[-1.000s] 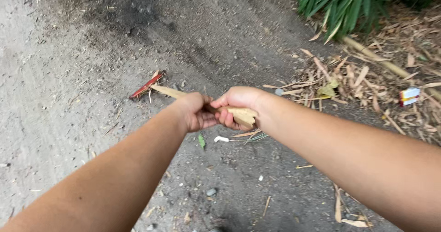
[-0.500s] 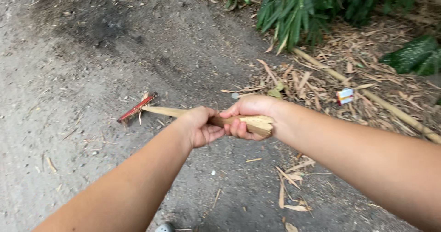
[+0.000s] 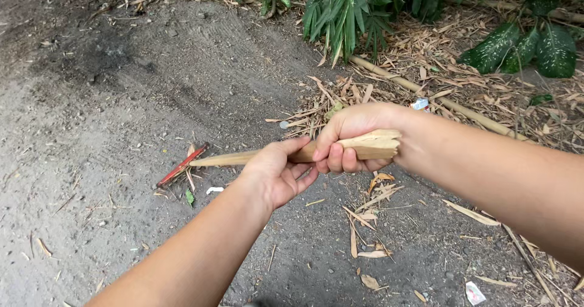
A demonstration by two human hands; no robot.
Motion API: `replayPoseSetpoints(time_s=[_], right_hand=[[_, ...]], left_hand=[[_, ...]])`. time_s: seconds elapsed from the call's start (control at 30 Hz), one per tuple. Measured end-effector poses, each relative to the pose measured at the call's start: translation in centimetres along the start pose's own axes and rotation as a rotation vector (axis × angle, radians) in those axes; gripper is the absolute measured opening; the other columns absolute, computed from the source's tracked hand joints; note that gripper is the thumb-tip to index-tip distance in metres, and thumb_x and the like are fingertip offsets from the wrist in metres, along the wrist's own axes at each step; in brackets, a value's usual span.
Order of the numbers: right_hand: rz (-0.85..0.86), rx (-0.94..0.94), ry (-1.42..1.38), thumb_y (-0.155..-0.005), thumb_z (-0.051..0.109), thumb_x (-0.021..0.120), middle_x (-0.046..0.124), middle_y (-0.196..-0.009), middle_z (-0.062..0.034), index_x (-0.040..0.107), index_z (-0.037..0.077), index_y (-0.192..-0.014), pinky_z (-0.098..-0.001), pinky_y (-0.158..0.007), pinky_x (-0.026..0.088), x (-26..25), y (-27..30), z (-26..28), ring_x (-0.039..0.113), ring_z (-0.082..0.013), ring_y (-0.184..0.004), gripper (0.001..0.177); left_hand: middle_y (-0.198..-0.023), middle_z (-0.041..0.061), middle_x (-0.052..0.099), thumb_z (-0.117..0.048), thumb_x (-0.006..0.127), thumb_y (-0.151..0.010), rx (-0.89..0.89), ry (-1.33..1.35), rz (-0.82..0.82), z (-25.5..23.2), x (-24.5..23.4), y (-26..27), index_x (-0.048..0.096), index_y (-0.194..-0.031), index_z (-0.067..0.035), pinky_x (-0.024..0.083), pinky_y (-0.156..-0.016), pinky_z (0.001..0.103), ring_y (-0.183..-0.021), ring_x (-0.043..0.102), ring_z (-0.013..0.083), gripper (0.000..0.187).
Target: The person holds and aligns wooden splints against the handle of a rake.
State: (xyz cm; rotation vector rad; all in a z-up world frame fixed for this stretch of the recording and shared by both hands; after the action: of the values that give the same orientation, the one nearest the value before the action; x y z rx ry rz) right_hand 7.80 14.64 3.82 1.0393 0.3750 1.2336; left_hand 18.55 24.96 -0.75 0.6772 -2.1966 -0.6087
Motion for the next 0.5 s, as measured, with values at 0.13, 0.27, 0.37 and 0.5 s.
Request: replayPoseSetpoints(time_s=[0.13, 0.27, 0.37, 0.5], right_hand=[[-0.004, -0.017, 0.038, -0.097, 0.018, 0.063, 0.058, -0.071, -0.0011, 0.056, -0.001, -0.091, -0.0131, -0.036, 0.045, 0.8, -0.1, 1.3, 0.052, -0.0009, -0.046, 0.021], [0.001, -0.043, 0.058, -0.097, 0.016, 0.063, 0.058, -0.071, -0.0013, 0.056, -0.001, -0.091, -0.0131, -0.036, 0.045, 2.1, -1.9, 3.8, 0.052, -0.0009, -0.046, 0.019], [0.012, -0.068, 0.063, -0.096, 0.014, 0.063, 0.058, -0.071, -0.0014, 0.056, -0.002, -0.091, -0.0131, -0.036, 0.045, 3.4, -4.0, 6.4, 0.052, -0.0009, -0.046, 0.019], [0.021, -0.115, 0.056, -0.095, 0.012, 0.064, 0.058, -0.071, -0.0016, 0.056, -0.002, -0.091, -0.0131, -0.036, 0.045, 5.4, -7.4, 10.2, 0.052, -0.0008, -0.046, 0.017]], left_hand=[[-0.103, 0.008, 0.066, -0.022, 0.060, -0.098, 0.037, -0.020, 0.027, -1.4, -0.4, -0.1, 0.064, -0.109, -0.009, 0.057, -0.088, 0.039, -0.093, 0.067, 0.0197, 0.017], [-0.101, 0.007, 0.065, -0.022, 0.061, -0.097, 0.082, -0.051, 0.059, -4.1, -2.0, -0.9, 0.063, -0.106, -0.010, 0.057, -0.082, 0.037, -0.091, 0.066, 0.0195, 0.015], [-0.098, 0.007, 0.064, -0.023, 0.062, -0.097, 0.107, -0.077, 0.033, -6.8, -3.9, -1.8, 0.062, -0.103, -0.009, 0.057, -0.079, 0.036, -0.088, 0.064, 0.0191, 0.016], [-0.095, 0.006, 0.065, -0.023, 0.062, -0.098, 0.113, -0.060, 0.050, -11.1, -6.9, -3.5, 0.061, -0.100, -0.007, 0.058, -0.078, 0.035, -0.085, 0.066, 0.0192, 0.016]])
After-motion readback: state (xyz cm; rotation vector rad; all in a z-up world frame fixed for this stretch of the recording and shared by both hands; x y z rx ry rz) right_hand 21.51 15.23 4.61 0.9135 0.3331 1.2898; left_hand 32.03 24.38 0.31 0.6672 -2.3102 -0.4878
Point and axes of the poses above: each hand's wrist, its own y-axis away from the middle knuckle, its own x-axis out of the palm, z = x × y, the point moved 6 cm from there along -y, towards the middle knuckle
